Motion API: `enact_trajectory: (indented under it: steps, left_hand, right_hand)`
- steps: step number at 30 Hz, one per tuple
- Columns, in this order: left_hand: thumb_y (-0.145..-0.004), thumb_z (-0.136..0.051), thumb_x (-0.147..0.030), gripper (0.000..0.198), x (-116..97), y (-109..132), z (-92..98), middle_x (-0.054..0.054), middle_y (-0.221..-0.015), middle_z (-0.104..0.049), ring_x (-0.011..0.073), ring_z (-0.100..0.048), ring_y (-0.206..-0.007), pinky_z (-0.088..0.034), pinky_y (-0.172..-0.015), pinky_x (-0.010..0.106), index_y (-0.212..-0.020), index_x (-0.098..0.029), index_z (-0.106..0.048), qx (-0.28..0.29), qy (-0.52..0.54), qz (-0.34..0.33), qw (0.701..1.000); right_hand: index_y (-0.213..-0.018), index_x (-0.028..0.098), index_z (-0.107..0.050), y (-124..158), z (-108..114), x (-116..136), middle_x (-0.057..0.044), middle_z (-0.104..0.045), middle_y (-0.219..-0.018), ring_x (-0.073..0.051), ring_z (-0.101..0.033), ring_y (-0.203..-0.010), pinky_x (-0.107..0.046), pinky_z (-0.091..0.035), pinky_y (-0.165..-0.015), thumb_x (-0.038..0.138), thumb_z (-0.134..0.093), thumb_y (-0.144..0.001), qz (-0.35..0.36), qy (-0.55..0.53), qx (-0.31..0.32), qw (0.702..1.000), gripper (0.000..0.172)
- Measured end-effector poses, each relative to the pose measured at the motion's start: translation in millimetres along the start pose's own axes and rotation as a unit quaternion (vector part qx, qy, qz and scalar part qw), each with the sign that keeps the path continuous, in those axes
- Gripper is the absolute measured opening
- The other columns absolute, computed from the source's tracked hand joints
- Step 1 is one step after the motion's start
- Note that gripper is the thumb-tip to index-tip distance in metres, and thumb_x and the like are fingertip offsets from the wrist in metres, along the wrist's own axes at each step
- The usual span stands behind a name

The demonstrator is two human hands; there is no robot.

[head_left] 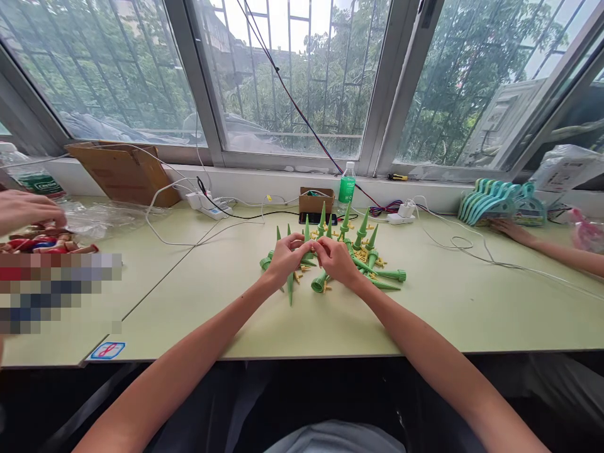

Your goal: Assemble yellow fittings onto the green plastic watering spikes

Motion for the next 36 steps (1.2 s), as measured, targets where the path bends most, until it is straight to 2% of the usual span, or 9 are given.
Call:
enact_trajectory:
  steps: [15,26,36]
  left_hand:
    - [-0.069,-0.069,-0.048,0.037,-3.3,0.7,-0.3,-0.003,-0.062,-0.053,0.0018,-0.03,-0.038,-0.019,-0.033,0.017,-0.084,-0.017,-0.055,-0.003,-0.009,-0.007,1.0]
    - [-0.067,-0.07,-0.049,0.039,-2.8,0.1,2.4,-0.001,-0.067,-0.057,0.0016,-0.03,-0.039,-0.022,-0.034,0.017,-0.082,-0.016,-0.056,-0.023,-0.009,-0.014,1.0]
    - [-0.068,-0.069,-0.051,0.041,-4.3,0.9,1.2,-0.001,-0.066,-0.055,0.0018,-0.03,-0.04,-0.022,-0.033,0.017,-0.086,-0.017,-0.055,-0.013,-0.033,-0.016,0.999]
  right_hand:
    - [-0.077,0.02,-0.051,0.0,-0.4,-5.3,0.003,-0.052,-0.052,-0.012,-0.047,-0.048,-0.023,-0.033,-0.052,0.046,-0.038,-0.094,-0.019,-0.006,-0.005,1.0,0.034]
    - [-0.078,0.019,-0.051,-0.2,4.6,-1.4,0.001,-0.056,-0.061,-0.011,-0.048,-0.051,-0.023,-0.034,-0.053,0.042,-0.041,-0.093,-0.015,-0.007,-0.023,1.0,0.029]
    - [-0.076,0.02,-0.05,-0.7,4.1,-2.8,0.003,-0.052,-0.055,-0.011,-0.045,-0.048,-0.023,-0.032,-0.052,0.042,-0.04,-0.093,-0.014,-0.009,-0.024,1.0,0.03]
Point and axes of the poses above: each hand's wrist, its own y-axis away from the middle knuckle, its own z-axis out of the back of the hand, x = y × z, the point moved 9 cm from there along -y, towards the middle knuckle
